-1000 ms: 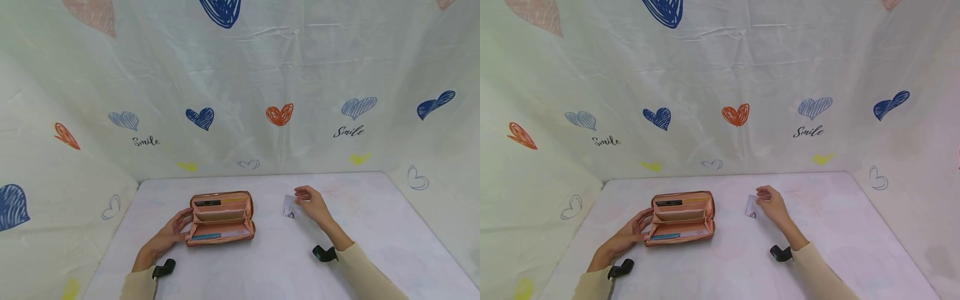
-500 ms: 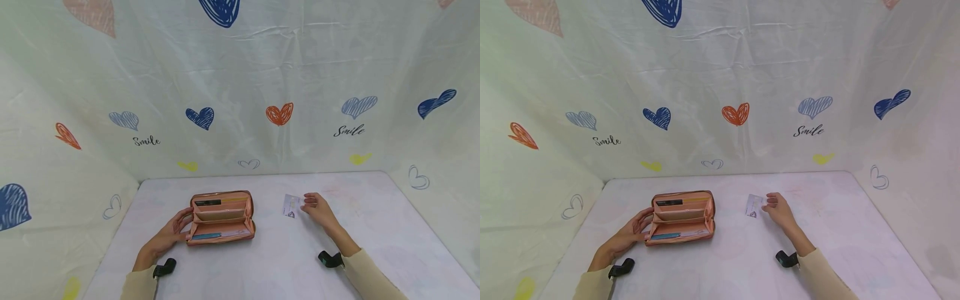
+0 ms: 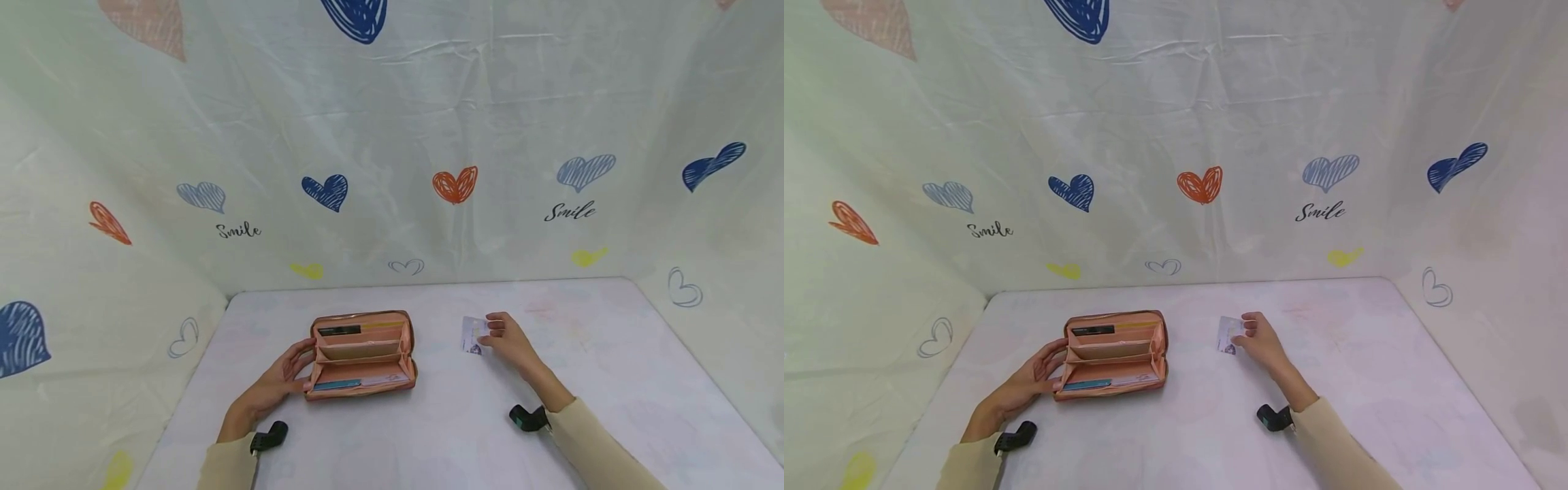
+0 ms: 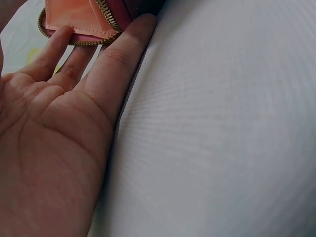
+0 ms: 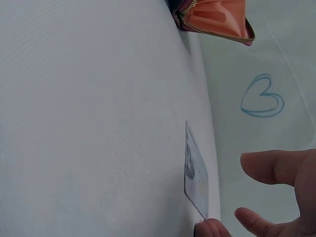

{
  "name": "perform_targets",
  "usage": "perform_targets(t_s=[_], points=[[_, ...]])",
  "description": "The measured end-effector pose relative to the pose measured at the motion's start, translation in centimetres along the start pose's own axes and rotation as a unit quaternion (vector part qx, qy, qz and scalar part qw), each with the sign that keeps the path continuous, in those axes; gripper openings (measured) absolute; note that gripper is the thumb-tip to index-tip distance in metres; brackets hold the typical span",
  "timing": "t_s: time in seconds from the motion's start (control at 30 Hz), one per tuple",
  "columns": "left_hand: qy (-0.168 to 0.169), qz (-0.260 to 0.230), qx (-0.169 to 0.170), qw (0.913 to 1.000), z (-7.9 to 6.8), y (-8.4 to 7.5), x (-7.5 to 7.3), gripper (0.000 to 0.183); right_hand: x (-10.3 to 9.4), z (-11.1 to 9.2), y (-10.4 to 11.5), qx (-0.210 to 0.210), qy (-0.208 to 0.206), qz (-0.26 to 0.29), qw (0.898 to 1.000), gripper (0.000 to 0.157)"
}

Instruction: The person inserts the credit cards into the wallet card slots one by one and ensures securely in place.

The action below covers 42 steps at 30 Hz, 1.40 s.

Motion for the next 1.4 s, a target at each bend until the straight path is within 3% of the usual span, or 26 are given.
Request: perform_targets(t_s=[0.33, 0.57, 0.67, 0.97, 1.27, 1.4], points=[[0.004, 0.002, 0.007, 1.0, 0.0, 0.0, 0.0, 0.09, 2.0, 1.6, 1.6, -0.021, 0.005, -0.083, 0.996, 0.066], [0.01, 0.006, 0.017, 0.9998, -0.1, 0.1, 0.0, 0.089, 3.6, 1.7, 2.9, -0.018, -0.022, -0.205, 0.978, 0.072], [0.01, 0.006, 0.019, 0.9997, -0.1, 0.1, 0.0, 0.088, 4.0, 1.5, 3.2, -0.016, -0.03, -0.228, 0.973, 0.071], [0.01, 0.003, 0.019, 0.9998, -0.1, -0.2, 0.1, 0.09, 4.3, 1.5, 3.5, -0.026, -0.019, -0.224, 0.974, 0.066], [0.022, 0.005, 0.045, 0.9987, -0.2, -0.3, 0.1, 0.088, 4.4, 1.3, 3.7, -0.032, 0.004, -0.213, 0.977, 0.066], [0.02, 0.004, 0.043, 0.9989, -0.1, -0.2, 0.1, 0.088, 4.2, 1.1, 3.8, -0.04, 0.009, -0.208, 0.977, 0.057]])
Point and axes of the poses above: each hand's wrist, its own z-axis towards the middle knuckle, its own x-axis out of the palm, y = z × x, the point moved 9 cm from there along z, towards the middle knuckle, and after that the axes turned 13 degrees about y, right-handed, at the moved point
